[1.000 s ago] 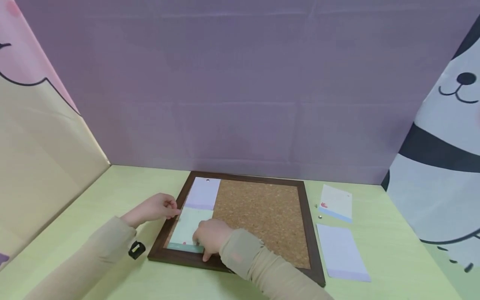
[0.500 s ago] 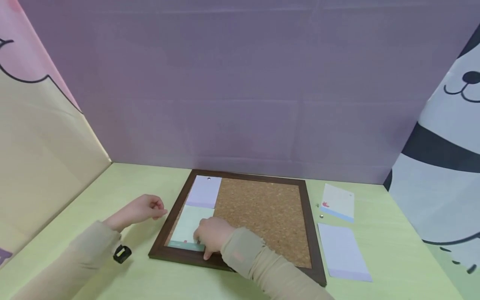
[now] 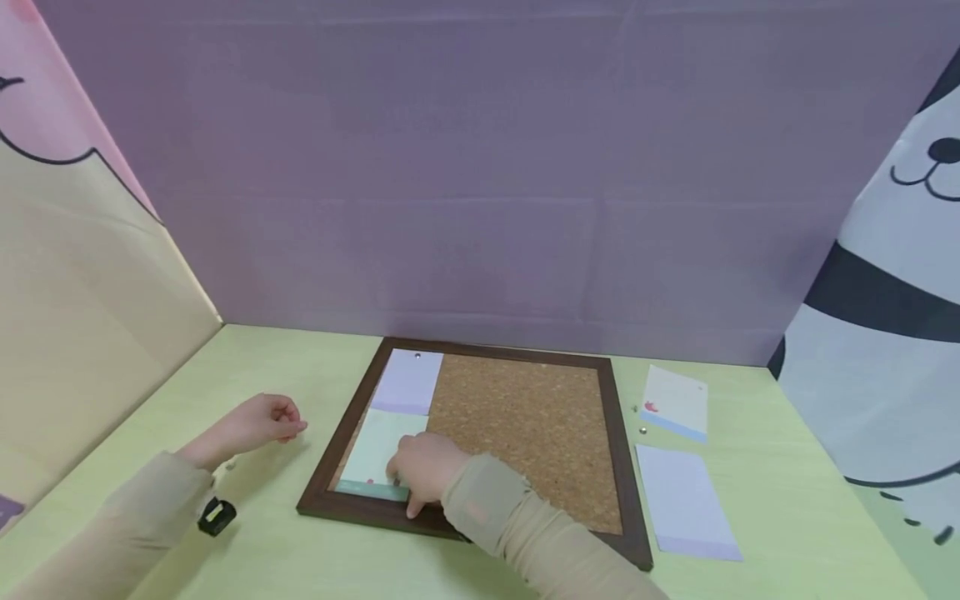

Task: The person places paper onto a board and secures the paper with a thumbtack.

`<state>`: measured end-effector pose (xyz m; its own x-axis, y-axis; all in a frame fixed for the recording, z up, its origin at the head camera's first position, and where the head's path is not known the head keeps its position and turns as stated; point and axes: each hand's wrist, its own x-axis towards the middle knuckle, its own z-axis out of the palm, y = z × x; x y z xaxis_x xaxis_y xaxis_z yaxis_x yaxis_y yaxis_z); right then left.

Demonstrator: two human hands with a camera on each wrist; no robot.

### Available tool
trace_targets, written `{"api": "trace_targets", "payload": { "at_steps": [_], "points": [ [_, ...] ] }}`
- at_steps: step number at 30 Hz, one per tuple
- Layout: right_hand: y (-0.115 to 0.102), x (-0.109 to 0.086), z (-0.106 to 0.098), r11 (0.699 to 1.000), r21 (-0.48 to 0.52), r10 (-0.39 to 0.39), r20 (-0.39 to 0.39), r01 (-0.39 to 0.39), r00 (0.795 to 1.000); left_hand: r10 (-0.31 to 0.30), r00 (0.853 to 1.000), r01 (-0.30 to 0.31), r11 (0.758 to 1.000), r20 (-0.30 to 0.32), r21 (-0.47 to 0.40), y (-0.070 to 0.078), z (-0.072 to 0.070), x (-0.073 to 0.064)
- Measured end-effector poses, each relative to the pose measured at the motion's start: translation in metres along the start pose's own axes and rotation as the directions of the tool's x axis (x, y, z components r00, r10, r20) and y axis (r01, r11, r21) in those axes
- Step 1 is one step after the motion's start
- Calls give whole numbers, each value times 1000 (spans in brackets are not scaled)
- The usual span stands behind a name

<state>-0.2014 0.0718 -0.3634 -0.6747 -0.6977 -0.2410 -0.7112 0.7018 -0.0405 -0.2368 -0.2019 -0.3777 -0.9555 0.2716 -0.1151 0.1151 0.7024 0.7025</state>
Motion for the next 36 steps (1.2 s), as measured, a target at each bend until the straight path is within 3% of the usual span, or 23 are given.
{"api": "trace_targets", "payload": {
  "at_steps": [13, 21, 28, 32, 36],
  "points": [
    [1, 0, 0, 1000, 19, 11, 12, -12, 1000, -61, 998, 63, 994, -32, 85, -18, -11, -8],
    [2, -1, 0, 999, 35, 9, 3, -10, 1000, -167, 985, 173, 972, -48, 158, -28, -14, -16],
    [1, -1, -2, 999, 52, 12, 9, -13, 1000, -175, 984, 176, 940, -29, 294, -26, -18, -22],
    [1, -1, -2, 998, 58, 15, 0, -15, 1000, -192, 981, 189, 925, -24, 329, -28, -17, -23],
    [0, -1, -1, 999, 43, 10, -7, -10, 1000, -172, 985, 171, 919, -30, 354, -29, -16, -23]
  ]
}}
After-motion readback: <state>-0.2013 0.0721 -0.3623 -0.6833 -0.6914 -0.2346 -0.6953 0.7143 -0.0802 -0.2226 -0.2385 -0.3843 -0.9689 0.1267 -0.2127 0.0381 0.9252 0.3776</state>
